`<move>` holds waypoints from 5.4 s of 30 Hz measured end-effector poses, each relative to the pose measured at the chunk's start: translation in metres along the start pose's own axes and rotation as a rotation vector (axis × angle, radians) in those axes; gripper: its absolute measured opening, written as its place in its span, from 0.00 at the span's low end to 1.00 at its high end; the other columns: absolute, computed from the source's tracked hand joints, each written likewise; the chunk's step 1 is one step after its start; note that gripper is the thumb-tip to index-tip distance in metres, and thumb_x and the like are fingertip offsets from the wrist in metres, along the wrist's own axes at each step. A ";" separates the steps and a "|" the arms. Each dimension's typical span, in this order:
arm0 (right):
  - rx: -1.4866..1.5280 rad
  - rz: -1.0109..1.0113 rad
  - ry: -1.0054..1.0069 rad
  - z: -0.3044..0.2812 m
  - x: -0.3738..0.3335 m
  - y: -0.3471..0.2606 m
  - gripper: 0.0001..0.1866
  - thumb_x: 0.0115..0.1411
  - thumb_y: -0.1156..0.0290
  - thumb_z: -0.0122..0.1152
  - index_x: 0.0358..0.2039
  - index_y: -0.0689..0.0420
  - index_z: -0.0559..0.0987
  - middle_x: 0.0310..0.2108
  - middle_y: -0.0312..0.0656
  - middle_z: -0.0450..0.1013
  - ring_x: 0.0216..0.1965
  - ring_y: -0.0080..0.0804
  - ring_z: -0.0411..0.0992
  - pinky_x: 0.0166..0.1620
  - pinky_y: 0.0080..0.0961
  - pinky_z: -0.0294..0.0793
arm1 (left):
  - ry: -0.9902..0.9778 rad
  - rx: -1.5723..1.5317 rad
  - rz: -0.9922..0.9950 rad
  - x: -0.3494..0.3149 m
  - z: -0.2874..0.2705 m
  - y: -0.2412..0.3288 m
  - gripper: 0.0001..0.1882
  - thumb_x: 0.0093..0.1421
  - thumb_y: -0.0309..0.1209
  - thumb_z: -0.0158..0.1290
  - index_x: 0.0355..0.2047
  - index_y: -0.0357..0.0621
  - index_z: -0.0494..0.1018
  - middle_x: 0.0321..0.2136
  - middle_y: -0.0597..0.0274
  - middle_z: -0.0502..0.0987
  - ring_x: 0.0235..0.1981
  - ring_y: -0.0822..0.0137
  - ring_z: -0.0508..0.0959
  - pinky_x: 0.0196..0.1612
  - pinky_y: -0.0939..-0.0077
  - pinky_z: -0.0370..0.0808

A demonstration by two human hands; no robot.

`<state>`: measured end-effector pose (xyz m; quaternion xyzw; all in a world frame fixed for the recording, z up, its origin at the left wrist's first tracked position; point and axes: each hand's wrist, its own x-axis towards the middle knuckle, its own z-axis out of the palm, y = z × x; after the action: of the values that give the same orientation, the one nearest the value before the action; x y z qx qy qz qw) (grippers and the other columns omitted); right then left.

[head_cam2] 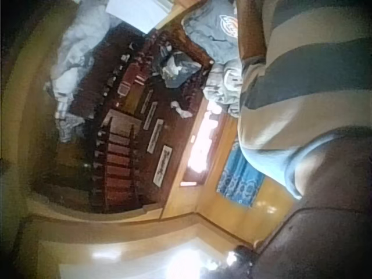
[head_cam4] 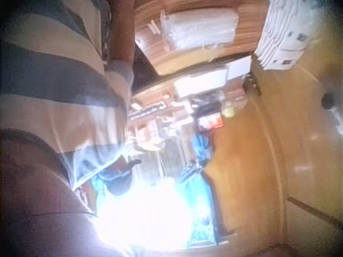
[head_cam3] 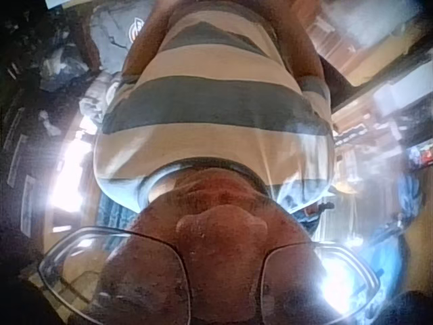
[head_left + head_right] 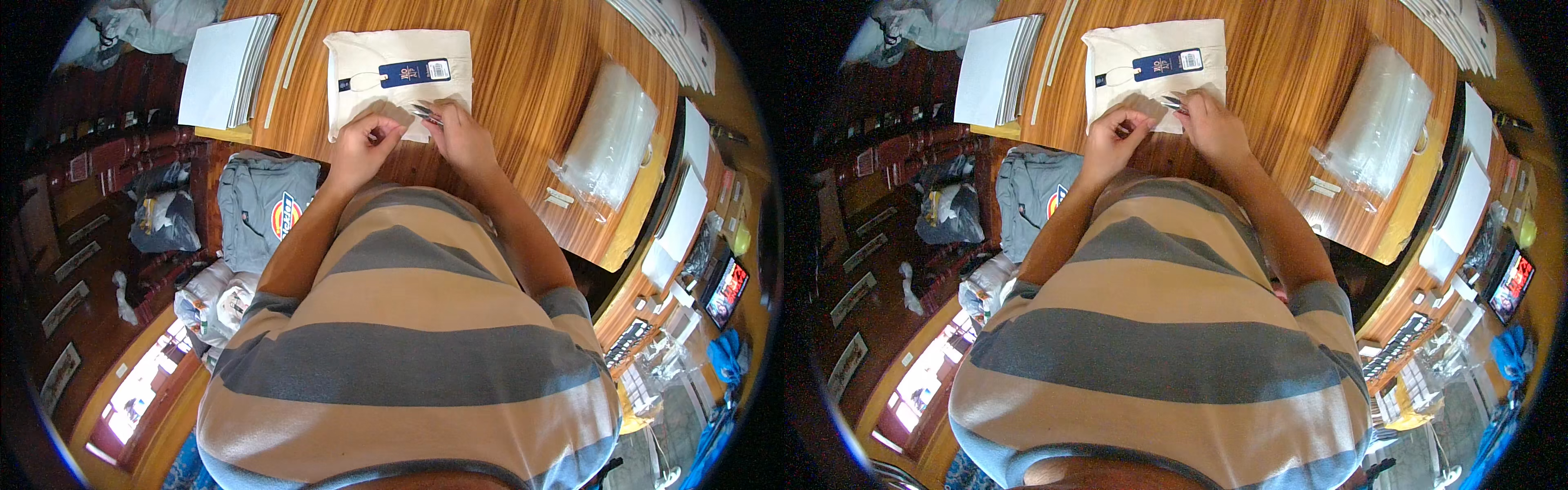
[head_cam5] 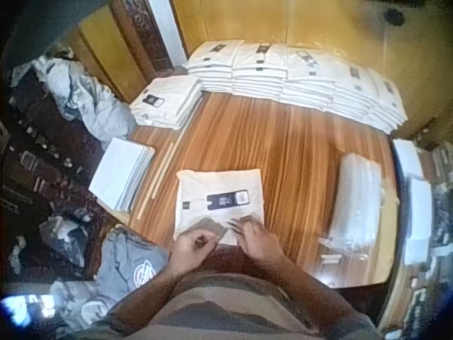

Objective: The person packs folded shirts into plastic bags by hand. They insert each shirt into a bag, peel off the adhesive strip, and seal the bag before placing it on a stack.

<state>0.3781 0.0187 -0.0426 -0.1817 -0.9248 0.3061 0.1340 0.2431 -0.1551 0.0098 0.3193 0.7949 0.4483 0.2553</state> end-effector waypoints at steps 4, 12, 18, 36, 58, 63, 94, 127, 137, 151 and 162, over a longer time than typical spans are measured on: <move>0.039 0.037 0.052 0.005 0.004 0.003 0.17 0.70 0.58 0.65 0.49 0.57 0.74 0.43 0.48 0.80 0.43 0.51 0.82 0.41 0.44 0.82 | -0.035 -0.017 -0.017 -0.002 0.004 -0.006 0.08 0.66 0.30 0.67 0.38 0.37 0.84 0.29 0.65 0.85 0.28 0.78 0.79 0.34 0.79 0.76; 0.027 -0.040 0.156 0.013 0.011 0.018 0.18 0.68 0.62 0.69 0.48 0.59 0.73 0.43 0.51 0.81 0.40 0.51 0.83 0.38 0.41 0.83 | -0.036 0.049 0.007 -0.005 0.012 -0.012 0.08 0.66 0.31 0.67 0.37 0.38 0.85 0.29 0.65 0.85 0.28 0.78 0.80 0.33 0.79 0.77; 0.048 -0.031 0.155 0.004 0.013 0.010 0.17 0.67 0.63 0.70 0.45 0.60 0.75 0.42 0.51 0.82 0.40 0.50 0.84 0.39 0.39 0.83 | -0.015 0.069 0.016 -0.004 0.014 -0.012 0.09 0.65 0.33 0.68 0.36 0.38 0.84 0.28 0.64 0.85 0.27 0.78 0.80 0.32 0.79 0.77; 0.048 -0.143 0.286 0.021 0.010 0.025 0.17 0.69 0.58 0.67 0.46 0.58 0.78 0.41 0.46 0.81 0.39 0.46 0.83 0.37 0.39 0.83 | -0.074 -0.028 -0.023 -0.008 0.019 -0.023 0.09 0.63 0.31 0.68 0.35 0.36 0.83 0.28 0.61 0.84 0.27 0.74 0.79 0.33 0.76 0.77; -0.493 0.137 0.400 -0.049 0.014 0.097 0.18 0.63 0.59 0.72 0.48 0.55 0.82 0.39 0.48 0.78 0.42 0.52 0.77 0.48 0.46 0.77 | -0.889 0.625 -0.975 -0.103 -0.186 -0.119 0.15 0.64 0.37 0.61 0.45 0.39 0.83 0.37 0.53 0.87 0.36 0.63 0.86 0.39 0.62 0.83; -0.450 0.194 0.341 -0.058 0.010 0.072 0.20 0.65 0.56 0.70 0.49 0.57 0.82 0.39 0.52 0.80 0.40 0.58 0.78 0.46 0.51 0.78 | -0.088 -0.030 -0.454 0.001 -0.130 -0.089 0.18 0.70 0.44 0.62 0.43 0.38 0.82 0.32 0.63 0.85 0.29 0.74 0.82 0.27 0.77 0.79; 0.424 0.653 0.493 0.018 0.027 0.019 0.16 0.61 0.63 0.79 0.39 0.64 0.85 0.31 0.38 0.83 0.28 0.24 0.78 0.33 0.25 0.78 | -0.356 -0.104 -0.158 0.081 -0.104 -0.120 0.16 0.66 0.37 0.67 0.40 0.33 0.81 0.30 0.56 0.84 0.31 0.69 0.84 0.32 0.73 0.83; 0.642 0.850 0.313 -0.001 -0.064 -0.079 0.16 0.64 0.69 0.75 0.48 0.62 0.83 0.37 0.43 0.84 0.36 0.27 0.82 0.37 0.26 0.82 | -0.339 -0.139 -0.201 0.008 -0.109 -0.128 0.15 0.64 0.29 0.67 0.49 0.41 0.79 0.37 0.59 0.85 0.36 0.68 0.86 0.41 0.71 0.84; 0.186 0.345 0.379 0.019 -0.078 -0.055 0.09 0.58 0.79 0.76 0.39 0.62 0.85 0.37 0.50 0.83 0.39 0.44 0.85 0.40 0.33 0.85 | -0.318 0.096 0.115 0.002 -0.098 -0.129 0.14 0.62 0.30 0.69 0.47 0.42 0.85 0.43 0.55 0.88 0.37 0.66 0.87 0.43 0.74 0.84; 0.666 0.915 0.019 0.013 -0.058 -0.043 0.19 0.65 0.56 0.74 0.40 0.62 0.87 0.31 0.42 0.85 0.30 0.23 0.79 0.35 0.27 0.79 | -0.243 -0.427 -0.427 0.005 -0.090 -0.118 0.21 0.72 0.32 0.59 0.57 0.33 0.67 0.43 0.46 0.85 0.39 0.60 0.87 0.40 0.67 0.89; 0.267 0.735 0.432 -0.021 -0.084 -0.030 0.14 0.68 0.60 0.67 0.38 0.59 0.87 0.36 0.47 0.85 0.36 0.37 0.84 0.41 0.33 0.82 | -0.268 0.433 0.223 0.040 -0.111 -0.094 0.14 0.69 0.39 0.62 0.38 0.39 0.79 0.22 0.53 0.82 0.20 0.61 0.83 0.22 0.66 0.76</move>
<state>0.4532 -0.0279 -0.0187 -0.5393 -0.7019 0.4053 0.2286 0.1133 -0.2233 -0.0255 0.5085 0.7911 0.2473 0.2332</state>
